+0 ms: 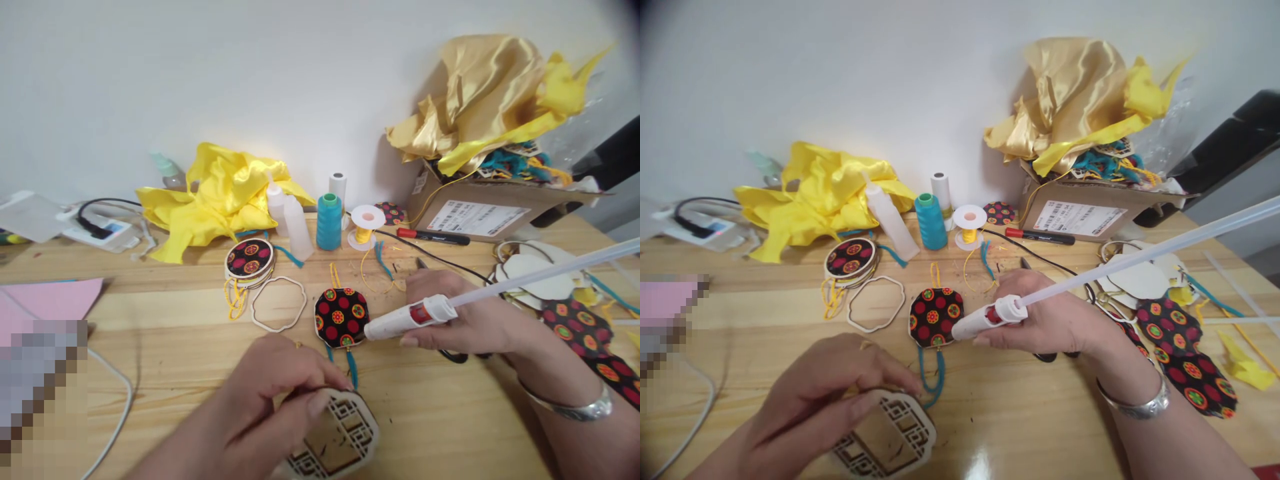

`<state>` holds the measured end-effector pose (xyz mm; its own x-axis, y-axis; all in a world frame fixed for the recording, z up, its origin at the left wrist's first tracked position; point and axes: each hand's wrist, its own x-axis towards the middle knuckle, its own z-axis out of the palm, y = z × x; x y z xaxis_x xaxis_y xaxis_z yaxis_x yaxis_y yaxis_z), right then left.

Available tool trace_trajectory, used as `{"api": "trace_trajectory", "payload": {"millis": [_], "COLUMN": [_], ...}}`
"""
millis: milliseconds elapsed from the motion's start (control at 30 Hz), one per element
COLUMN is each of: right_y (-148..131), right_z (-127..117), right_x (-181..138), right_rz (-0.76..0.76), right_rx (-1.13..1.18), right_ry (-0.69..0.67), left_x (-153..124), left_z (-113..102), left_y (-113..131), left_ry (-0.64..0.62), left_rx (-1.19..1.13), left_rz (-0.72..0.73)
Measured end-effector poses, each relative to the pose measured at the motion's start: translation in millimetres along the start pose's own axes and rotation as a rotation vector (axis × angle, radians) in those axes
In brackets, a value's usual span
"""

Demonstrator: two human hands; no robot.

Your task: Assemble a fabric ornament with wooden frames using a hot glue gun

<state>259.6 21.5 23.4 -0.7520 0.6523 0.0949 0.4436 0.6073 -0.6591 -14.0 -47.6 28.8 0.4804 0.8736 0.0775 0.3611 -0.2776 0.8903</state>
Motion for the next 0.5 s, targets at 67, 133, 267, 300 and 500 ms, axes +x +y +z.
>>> {"api": "trace_trajectory", "payload": {"millis": [67, 133, 267, 300, 500], "right_y": [1, 2, 5, 7, 32], "right_z": [-5, -11, -25, -28, -40], "right_x": [-2, -4, -15, -19, -45], "right_rz": [0.025, 0.073, 0.270, 0.337, 0.656], "right_rx": [-0.019, -0.018, 0.051, 0.084, 0.283], "right_ry": [-0.002, 0.022, 0.158, 0.225, 0.737], "left_x": [1, 5, 18, 22, 35], "left_z": [-1, -2, -4, -4, -3], "left_y": [-1, -4, -16, -18, -28], "left_ry": [0.102, 0.289, 0.714, 0.754, 0.657], "left_rx": [-0.266, -0.510, -0.754, -0.784, -0.877], "left_rz": [-0.118, -0.231, -0.250, -0.272, -0.464]}}
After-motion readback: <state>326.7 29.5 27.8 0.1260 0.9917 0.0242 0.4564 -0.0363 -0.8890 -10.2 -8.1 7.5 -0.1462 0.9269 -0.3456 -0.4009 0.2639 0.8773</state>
